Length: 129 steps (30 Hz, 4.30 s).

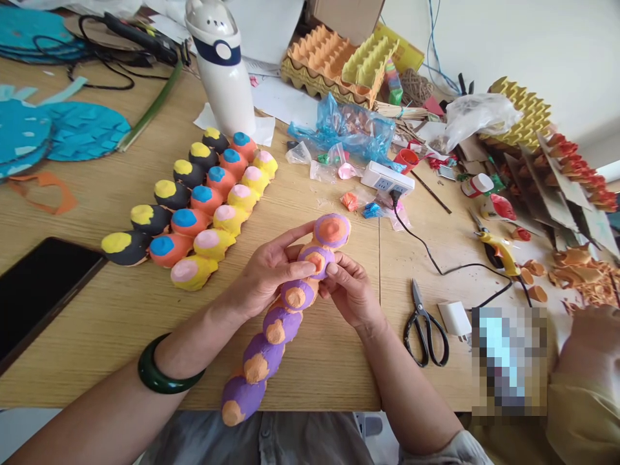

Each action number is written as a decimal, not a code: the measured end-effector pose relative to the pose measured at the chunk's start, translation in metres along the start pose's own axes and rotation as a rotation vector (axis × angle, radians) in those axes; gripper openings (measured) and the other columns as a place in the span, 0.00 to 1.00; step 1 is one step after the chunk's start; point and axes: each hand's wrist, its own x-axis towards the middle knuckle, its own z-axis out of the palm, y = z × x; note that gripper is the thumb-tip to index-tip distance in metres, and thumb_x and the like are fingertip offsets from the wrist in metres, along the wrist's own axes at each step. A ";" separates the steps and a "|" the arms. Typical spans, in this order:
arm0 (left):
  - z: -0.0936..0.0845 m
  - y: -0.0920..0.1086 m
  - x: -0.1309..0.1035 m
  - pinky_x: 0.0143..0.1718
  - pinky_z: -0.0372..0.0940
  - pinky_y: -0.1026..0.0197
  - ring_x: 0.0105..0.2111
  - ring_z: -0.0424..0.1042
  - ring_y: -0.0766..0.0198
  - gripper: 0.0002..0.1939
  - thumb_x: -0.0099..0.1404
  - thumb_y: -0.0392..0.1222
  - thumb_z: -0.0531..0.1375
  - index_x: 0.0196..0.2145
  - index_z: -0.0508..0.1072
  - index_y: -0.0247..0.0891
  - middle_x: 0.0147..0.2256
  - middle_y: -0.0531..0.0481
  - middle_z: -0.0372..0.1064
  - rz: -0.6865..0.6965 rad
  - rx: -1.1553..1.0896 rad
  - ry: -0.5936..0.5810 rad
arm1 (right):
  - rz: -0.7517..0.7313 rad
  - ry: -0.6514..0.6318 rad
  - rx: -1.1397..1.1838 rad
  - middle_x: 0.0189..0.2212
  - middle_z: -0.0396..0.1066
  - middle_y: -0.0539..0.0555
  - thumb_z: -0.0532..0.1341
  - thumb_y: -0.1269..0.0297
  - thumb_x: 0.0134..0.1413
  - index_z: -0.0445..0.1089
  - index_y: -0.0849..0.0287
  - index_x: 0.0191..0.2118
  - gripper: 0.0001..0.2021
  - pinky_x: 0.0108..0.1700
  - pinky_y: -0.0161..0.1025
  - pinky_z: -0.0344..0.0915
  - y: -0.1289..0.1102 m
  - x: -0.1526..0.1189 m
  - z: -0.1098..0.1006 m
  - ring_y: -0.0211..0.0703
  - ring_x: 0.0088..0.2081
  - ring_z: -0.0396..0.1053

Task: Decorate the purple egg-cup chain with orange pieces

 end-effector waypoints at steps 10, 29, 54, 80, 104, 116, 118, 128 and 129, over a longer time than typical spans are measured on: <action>0.000 0.002 0.000 0.32 0.71 0.53 0.28 0.76 0.53 0.34 0.55 0.43 0.72 0.61 0.75 0.50 0.33 0.49 0.76 0.004 0.004 -0.028 | -0.019 0.005 -0.030 0.26 0.71 0.47 0.77 0.51 0.45 0.74 0.56 0.30 0.17 0.26 0.33 0.63 0.003 0.000 0.000 0.33 0.24 0.62; 0.002 -0.001 0.002 0.32 0.72 0.52 0.31 0.77 0.51 0.30 0.58 0.47 0.71 0.59 0.77 0.53 0.40 0.46 0.79 0.008 0.091 0.041 | -0.076 0.048 -0.055 0.27 0.73 0.47 0.75 0.51 0.49 0.74 0.56 0.30 0.16 0.27 0.33 0.64 0.007 -0.003 0.002 0.34 0.24 0.65; 0.000 -0.008 0.001 0.31 0.75 0.62 0.31 0.76 0.64 0.31 0.62 0.40 0.71 0.61 0.71 0.43 0.42 0.49 0.77 0.206 0.064 -0.044 | -0.047 -0.024 -0.016 0.25 0.69 0.47 0.76 0.51 0.48 0.74 0.58 0.31 0.17 0.25 0.32 0.61 0.006 0.003 -0.005 0.32 0.23 0.61; -0.004 -0.001 0.004 0.30 0.71 0.56 0.29 0.75 0.58 0.28 0.61 0.44 0.65 0.59 0.73 0.49 0.44 0.46 0.79 -0.057 -0.102 -0.072 | -0.067 -0.049 -0.006 0.21 0.65 0.45 0.75 0.56 0.50 0.78 0.57 0.30 0.11 0.26 0.31 0.64 0.008 -0.001 0.000 0.32 0.22 0.60; -0.008 -0.005 0.002 0.36 0.77 0.55 0.35 0.79 0.57 0.35 0.63 0.39 0.70 0.66 0.69 0.47 0.41 0.47 0.78 0.094 -0.070 -0.250 | -0.030 -0.111 0.013 0.19 0.57 0.43 0.75 0.51 0.48 0.73 0.56 0.30 0.16 0.22 0.30 0.59 0.002 -0.001 -0.006 0.32 0.20 0.54; -0.001 0.001 0.001 0.26 0.71 0.61 0.25 0.73 0.62 0.25 0.61 0.43 0.70 0.57 0.76 0.46 0.29 0.52 0.75 0.064 -0.111 -0.167 | -0.008 -0.077 -0.033 0.18 0.55 0.42 0.76 0.50 0.45 0.75 0.56 0.30 0.16 0.23 0.32 0.59 0.008 0.000 -0.006 0.33 0.20 0.51; -0.002 0.001 0.002 0.27 0.71 0.60 0.25 0.73 0.62 0.25 0.62 0.43 0.70 0.57 0.76 0.46 0.30 0.52 0.75 0.067 -0.103 -0.171 | -0.005 -0.065 -0.039 0.18 0.55 0.43 0.76 0.49 0.44 0.75 0.55 0.30 0.17 0.23 0.32 0.59 0.007 0.000 -0.006 0.33 0.20 0.51; -0.006 -0.001 0.001 0.31 0.69 0.61 0.32 0.74 0.59 0.36 0.61 0.46 0.71 0.66 0.68 0.52 0.43 0.45 0.78 0.082 0.019 -0.211 | -0.032 0.008 -0.026 0.20 0.60 0.44 0.75 0.50 0.46 0.74 0.56 0.30 0.17 0.23 0.32 0.60 0.006 0.001 -0.005 0.32 0.20 0.53; -0.006 -0.001 0.001 0.31 0.68 0.61 0.32 0.73 0.60 0.37 0.61 0.46 0.70 0.66 0.68 0.53 0.43 0.45 0.77 0.078 0.029 -0.222 | -0.046 0.020 -0.036 0.20 0.61 0.44 0.76 0.50 0.45 0.74 0.56 0.29 0.17 0.23 0.32 0.60 0.005 0.000 -0.003 0.33 0.21 0.54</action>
